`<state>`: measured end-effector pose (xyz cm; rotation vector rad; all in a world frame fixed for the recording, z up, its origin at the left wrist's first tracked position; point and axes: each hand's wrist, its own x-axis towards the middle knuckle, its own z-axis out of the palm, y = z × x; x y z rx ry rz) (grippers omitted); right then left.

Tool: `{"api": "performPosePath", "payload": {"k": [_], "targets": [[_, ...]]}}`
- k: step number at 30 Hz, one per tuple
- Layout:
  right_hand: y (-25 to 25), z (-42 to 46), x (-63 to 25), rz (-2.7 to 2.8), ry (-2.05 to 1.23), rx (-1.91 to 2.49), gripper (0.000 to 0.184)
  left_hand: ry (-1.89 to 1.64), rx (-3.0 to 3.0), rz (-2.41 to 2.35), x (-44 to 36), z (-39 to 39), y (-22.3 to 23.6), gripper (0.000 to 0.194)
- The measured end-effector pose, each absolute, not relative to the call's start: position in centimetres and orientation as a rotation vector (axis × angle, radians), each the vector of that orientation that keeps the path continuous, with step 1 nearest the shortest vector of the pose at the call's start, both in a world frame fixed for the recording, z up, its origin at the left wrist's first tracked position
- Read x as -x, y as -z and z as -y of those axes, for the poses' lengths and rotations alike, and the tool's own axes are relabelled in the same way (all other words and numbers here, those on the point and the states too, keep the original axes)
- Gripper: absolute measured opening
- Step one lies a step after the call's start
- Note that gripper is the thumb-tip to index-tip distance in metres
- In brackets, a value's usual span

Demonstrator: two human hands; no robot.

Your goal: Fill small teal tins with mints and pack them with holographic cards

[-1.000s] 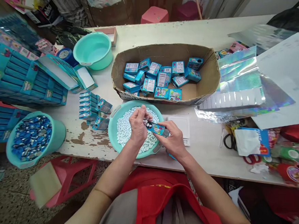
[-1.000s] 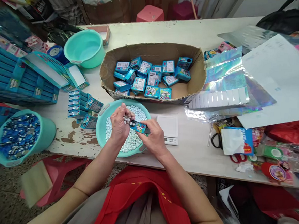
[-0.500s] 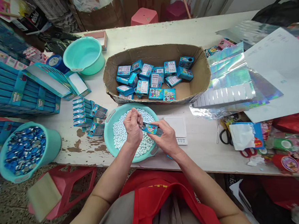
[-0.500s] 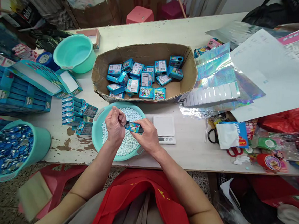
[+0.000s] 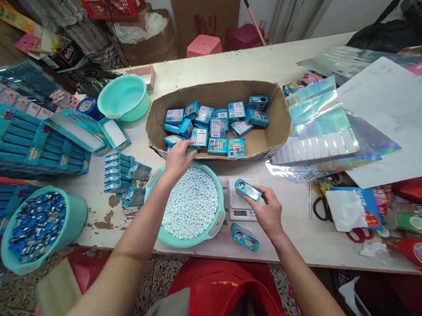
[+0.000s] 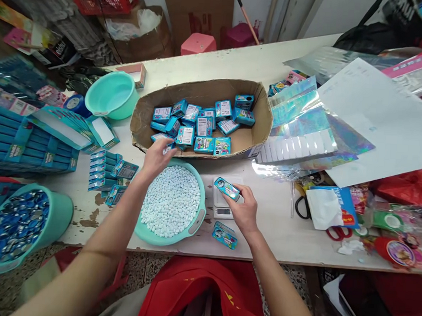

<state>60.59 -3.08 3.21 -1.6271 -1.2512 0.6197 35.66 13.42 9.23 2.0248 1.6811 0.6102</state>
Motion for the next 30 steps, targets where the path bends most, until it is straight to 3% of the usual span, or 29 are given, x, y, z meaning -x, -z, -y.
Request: {"api": "performPosePath", "payload": {"k": [3,5,8,10,12,15,19,21,23,26,30], "targets": [[-0.7,2.6,-61.0,1.260,-0.606,1.629,0.030,0.004,-2.322,-1.632,-38.1,-19.9,-7.8,0.064],[0.1,2.8,-61.3,1.268,-0.618,1.639,0.040,0.357,-2.404,-1.536,-39.2,-22.7,-6.2,0.086],[-0.4,3.8,-62.3,1.266,-0.588,1.670,0.063,0.547,-2.467,-1.509,-40.0,-24.2,-4.1,0.091],[-1.4,4.7,-63.3,1.217,-0.536,1.694,0.060,0.492,-2.494,-1.556,-40.4,-24.3,-3.8,0.074],[-2.7,5.6,-64.2,1.179,-0.490,1.714,0.045,0.353,-2.482,-1.614,-40.7,-24.2,-4.5,0.055],[-5.0,5.9,-64.5,1.212,-0.423,1.705,0.028,-0.098,-2.332,-1.846,-40.5,-22.7,-7.2,0.045],[-8.3,4.0,-61.6,1.409,-0.365,1.579,0.044,-0.853,-1.848,-1.808,-40.1,-15.7,-12.2,0.041],[-9.6,2.5,-59.3,1.581,-0.411,1.481,0.056,-0.962,-1.568,-1.517,-40.4,-10.9,-14.3,0.035],[-10.5,1.2,-57.5,1.687,-0.473,1.388,0.055,-0.891,-1.318,-1.242,-40.8,-6.8,-15.2,0.032],[-10.9,0.3,-56.8,1.511,-0.545,1.394,0.044,-0.886,-1.119,-1.118,-40.2,-4.7,-13.8,0.031],[-10.6,1.0,-58.8,1.084,-0.685,1.497,0.038,-0.972,-1.445,-1.494,-37.3,-6.6,-7.1,0.026]]}}
